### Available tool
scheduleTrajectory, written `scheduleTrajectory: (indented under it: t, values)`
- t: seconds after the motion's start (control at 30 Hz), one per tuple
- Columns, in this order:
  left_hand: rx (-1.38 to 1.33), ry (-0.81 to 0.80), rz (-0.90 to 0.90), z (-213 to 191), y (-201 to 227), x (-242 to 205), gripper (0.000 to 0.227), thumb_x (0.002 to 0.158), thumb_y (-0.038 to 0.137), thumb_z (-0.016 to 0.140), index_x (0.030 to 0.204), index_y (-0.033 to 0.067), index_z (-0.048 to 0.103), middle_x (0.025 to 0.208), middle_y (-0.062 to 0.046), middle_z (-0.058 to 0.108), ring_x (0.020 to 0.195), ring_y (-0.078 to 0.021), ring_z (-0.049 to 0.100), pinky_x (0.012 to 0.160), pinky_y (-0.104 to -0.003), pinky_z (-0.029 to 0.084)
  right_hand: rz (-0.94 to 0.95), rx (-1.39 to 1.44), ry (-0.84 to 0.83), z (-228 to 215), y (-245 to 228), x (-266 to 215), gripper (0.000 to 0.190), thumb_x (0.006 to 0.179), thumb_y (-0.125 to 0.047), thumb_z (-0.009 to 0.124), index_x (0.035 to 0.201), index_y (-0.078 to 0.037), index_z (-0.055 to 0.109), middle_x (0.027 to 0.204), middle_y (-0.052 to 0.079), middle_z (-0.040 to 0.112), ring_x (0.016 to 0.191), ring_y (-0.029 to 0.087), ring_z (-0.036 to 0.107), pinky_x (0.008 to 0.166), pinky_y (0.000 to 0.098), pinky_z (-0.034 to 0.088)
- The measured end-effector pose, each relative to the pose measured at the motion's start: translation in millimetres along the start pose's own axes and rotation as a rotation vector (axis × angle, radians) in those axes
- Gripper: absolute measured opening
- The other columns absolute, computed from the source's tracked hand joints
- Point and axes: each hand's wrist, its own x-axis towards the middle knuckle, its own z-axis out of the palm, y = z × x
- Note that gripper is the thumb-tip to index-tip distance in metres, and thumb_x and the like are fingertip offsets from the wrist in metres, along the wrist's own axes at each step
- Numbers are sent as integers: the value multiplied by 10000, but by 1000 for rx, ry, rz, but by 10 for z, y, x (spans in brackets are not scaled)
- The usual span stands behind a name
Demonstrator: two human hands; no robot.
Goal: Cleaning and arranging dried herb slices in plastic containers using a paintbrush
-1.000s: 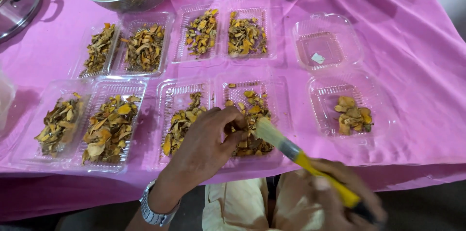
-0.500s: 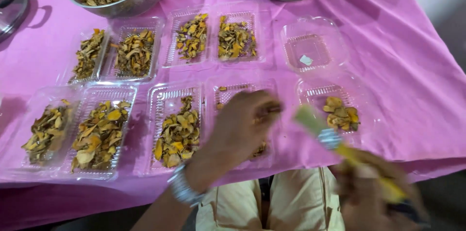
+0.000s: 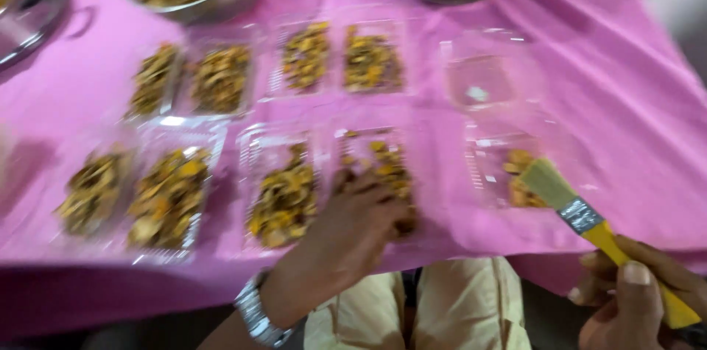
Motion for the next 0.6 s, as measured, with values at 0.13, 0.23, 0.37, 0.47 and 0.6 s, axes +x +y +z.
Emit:
scheduleTrajectory:
  t: [0.13, 0.23, 0.37, 0.47, 0.6]
  values:
    - [5, -1, 32, 41, -67, -93, 247, 716, 39, 618, 930, 134, 695, 865, -41, 652, 1014, -297, 529, 938, -515, 324, -60, 13, -74, 140, 33, 58, 390, 1198, -275, 483, 1405, 45, 566, 1039, 197, 643, 541, 207, 536, 512, 246, 416]
    - [26, -83, 35, 45, -91, -15, 234, 699, 26, 631, 903, 134, 670, 852, -44, 681, 1014, -299, 526, 938, -516, 320, -74, -17, -48, 253, -246, -10, 399, 1190, -255, 494, 1381, 90, 560, 1026, 238, 645, 557, 242, 550, 527, 279, 458]
    - [-6, -83, 89, -44, -73, -34, 175, 728, 17, 552, 874, 102, 595, 781, -89, 627, 953, -319, 517, 960, -548, 328, -48, -30, -23, 282, -271, -47, 353, 1180, -199, 512, 1351, 105, 572, 1006, 251, 650, 573, 264, 570, 575, 303, 504]
    - [35, 78, 56, 49, -154, -75, 168, 728, 13, 604, 847, 131, 587, 765, -35, 604, 883, -268, 511, 934, -445, 319, -23, -23, -44, 296, -200, -24, 379, 1172, -194, 518, 1357, 134, 565, 1005, 264, 642, 535, 278, 543, 540, 304, 471]
    - [1, -37, -36, -40, -154, -134, 164, 800, 50, 620, 946, 123, 635, 934, -60, 674, 995, -292, 542, 959, -507, 325, -50, -68, -48, 384, -222, -25, 336, 1213, -124, 481, 1371, 167, 540, 1004, 307, 628, 538, 299, 525, 583, 333, 469]
